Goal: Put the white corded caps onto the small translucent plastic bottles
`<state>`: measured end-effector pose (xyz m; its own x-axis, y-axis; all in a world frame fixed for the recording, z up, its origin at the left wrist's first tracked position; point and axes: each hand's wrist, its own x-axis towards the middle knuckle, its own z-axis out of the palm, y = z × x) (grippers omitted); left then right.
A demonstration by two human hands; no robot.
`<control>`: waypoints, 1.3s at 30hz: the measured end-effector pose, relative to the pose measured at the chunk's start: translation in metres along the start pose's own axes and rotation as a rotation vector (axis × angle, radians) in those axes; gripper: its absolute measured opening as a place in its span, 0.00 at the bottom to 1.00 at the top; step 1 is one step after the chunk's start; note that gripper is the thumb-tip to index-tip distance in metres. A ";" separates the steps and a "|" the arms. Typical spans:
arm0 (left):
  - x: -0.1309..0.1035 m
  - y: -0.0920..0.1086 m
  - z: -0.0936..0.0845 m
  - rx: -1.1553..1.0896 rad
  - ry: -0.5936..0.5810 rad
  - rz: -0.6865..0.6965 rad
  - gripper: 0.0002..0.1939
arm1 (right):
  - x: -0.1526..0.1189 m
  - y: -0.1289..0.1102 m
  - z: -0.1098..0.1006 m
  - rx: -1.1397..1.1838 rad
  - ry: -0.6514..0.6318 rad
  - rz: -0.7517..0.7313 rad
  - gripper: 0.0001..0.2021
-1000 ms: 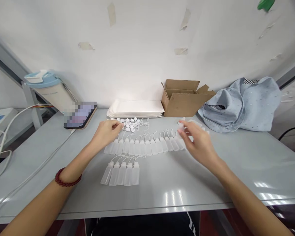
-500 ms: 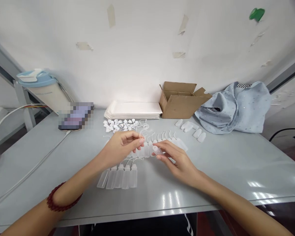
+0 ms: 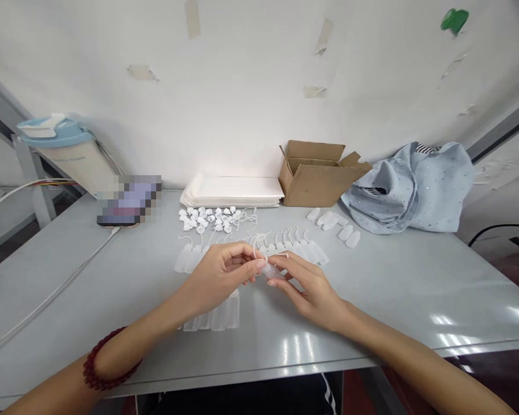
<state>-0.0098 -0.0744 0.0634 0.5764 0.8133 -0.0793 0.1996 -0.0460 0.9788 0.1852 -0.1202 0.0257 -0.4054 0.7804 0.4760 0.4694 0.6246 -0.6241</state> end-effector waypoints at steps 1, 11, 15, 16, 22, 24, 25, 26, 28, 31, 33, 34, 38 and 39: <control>0.000 0.000 0.000 -0.004 -0.001 -0.001 0.09 | 0.000 0.000 0.000 -0.011 0.005 -0.008 0.12; 0.000 0.001 -0.001 -0.002 -0.056 -0.030 0.13 | 0.000 0.001 0.002 -0.101 0.053 -0.038 0.14; 0.001 -0.001 0.002 -0.051 -0.047 -0.057 0.10 | -0.002 0.003 0.002 -0.101 0.049 -0.058 0.16; 0.001 -0.001 0.003 -0.073 -0.046 -0.056 0.09 | -0.002 0.004 0.002 -0.100 0.046 -0.061 0.17; 0.001 -0.001 0.005 -0.064 -0.061 -0.061 0.10 | -0.001 0.003 0.002 -0.088 0.058 -0.129 0.17; 0.002 -0.003 0.003 -0.047 -0.072 -0.074 0.11 | 0.000 0.001 0.001 -0.095 0.080 -0.168 0.17; 0.003 -0.004 0.001 -0.050 -0.076 -0.079 0.13 | 0.000 0.001 0.001 -0.104 0.085 -0.182 0.17; 0.004 -0.005 0.000 -0.063 -0.078 -0.087 0.15 | 0.000 0.000 0.000 -0.118 0.084 -0.193 0.17; 0.006 -0.007 -0.002 -0.114 -0.079 -0.110 0.19 | 0.000 -0.001 -0.001 -0.151 0.067 -0.214 0.17; 0.008 -0.006 -0.002 -0.200 -0.091 -0.147 0.17 | 0.000 0.000 -0.001 -0.191 0.039 -0.265 0.17; 0.008 -0.004 -0.002 -0.231 -0.082 -0.154 0.14 | 0.000 0.000 -0.001 -0.210 0.028 -0.282 0.16; 0.008 -0.004 -0.002 -0.243 -0.066 -0.153 0.13 | 0.000 0.000 0.000 -0.221 0.025 -0.281 0.16; 0.011 -0.009 -0.006 -0.316 0.021 -0.120 0.10 | 0.001 0.000 -0.001 -0.239 0.003 -0.265 0.15; 0.013 -0.011 -0.008 -0.348 0.038 -0.113 0.09 | 0.001 -0.001 -0.001 -0.233 -0.012 -0.263 0.14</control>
<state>-0.0110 -0.0584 0.0530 0.5353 0.8230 -0.1898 -0.0252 0.2402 0.9704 0.1852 -0.1197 0.0273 -0.5450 0.5926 0.5931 0.5139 0.7951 -0.3222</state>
